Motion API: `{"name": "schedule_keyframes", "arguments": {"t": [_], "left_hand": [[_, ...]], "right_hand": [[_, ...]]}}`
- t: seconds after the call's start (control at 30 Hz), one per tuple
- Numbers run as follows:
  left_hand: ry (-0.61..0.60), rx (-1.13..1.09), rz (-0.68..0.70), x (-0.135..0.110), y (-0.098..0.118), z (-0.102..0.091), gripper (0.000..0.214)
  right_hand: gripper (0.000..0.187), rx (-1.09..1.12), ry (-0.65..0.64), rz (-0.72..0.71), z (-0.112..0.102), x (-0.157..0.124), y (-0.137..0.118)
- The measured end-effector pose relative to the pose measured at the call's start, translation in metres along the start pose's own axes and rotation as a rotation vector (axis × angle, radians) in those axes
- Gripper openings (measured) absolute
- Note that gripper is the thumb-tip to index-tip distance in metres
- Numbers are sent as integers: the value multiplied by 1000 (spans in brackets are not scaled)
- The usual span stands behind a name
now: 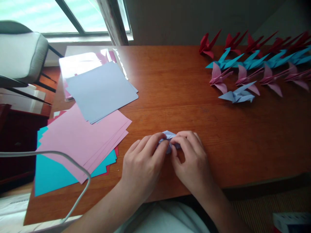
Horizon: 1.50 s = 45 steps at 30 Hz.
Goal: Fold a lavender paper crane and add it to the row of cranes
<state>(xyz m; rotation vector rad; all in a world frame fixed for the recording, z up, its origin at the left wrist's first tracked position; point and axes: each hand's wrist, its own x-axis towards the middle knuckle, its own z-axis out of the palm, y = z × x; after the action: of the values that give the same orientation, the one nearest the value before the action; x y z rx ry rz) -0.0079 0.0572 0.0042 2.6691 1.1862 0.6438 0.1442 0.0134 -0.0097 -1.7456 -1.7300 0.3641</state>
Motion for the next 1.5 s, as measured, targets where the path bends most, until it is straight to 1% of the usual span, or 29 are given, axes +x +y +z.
{"name": "schedule_keyframes", "arguments": {"t": [0.13, 0.23, 0.3, 0.4, 0.47, 0.6, 0.77, 0.87, 1.0, 1.07, 1.13, 1.17, 1.2, 1.27, 1.4, 1.5], "left_hand": [[-4, 9, -7, -1, 0, 1, 15], [-8, 10, -11, -1, 0, 1, 14], [-9, 15, -13, -1, 0, 1, 13], [-7, 30, -18, 0, 2, 1, 13], [-11, 39, -26, 0, 3, 2, 13], [-32, 22, -39, 0, 1, 0, 16], [-73, -15, -59, -3, -8, -4, 22], [-41, -5, -59, -5, -13, -6, 25], [71, -24, -76, -8, -14, -9, 31], [120, -55, -48, -10, -13, -10, 34], [139, -84, 39, -14, -10, -11, 34], [133, -94, 96, -17, -9, -11, 32], [100, -100, 148, -19, -7, -11, 31], [46, -101, 213, -25, -5, -10, 28], [-3, -80, 210, -33, -5, -7, 28], [2, -72, 204, -35, -5, -5, 27]], "right_hand": [[29, -1, 22, -18, 0, -1, 4], [31, 27, 16, -14, -2, -1, 5], [29, 55, 8, 0, -4, 0, 5], [16, 51, 8, 9, -4, 0, 3], [10, 31, 7, 4, -4, 1, 2], [10, 20, -5, 3, -3, 1, 3], [7, 36, -4, 8, -3, 1, 4], [6, 41, 0, 5, -3, 1, 4], [7, 49, 7, 2, -2, 1, 4], [6, 53, 8, 2, -2, 1, 4], [6, 57, 11, 1, -2, 1, 4], [6, 62, 14, 0, -2, 1, 4], [6, 73, 18, 1, -2, 1, 4], [8, 119, 27, 9, -4, 1, 5], [12, 257, 48, 59, -11, 2, 4], [11, 295, 60, 87, -16, 6, 5]]}}
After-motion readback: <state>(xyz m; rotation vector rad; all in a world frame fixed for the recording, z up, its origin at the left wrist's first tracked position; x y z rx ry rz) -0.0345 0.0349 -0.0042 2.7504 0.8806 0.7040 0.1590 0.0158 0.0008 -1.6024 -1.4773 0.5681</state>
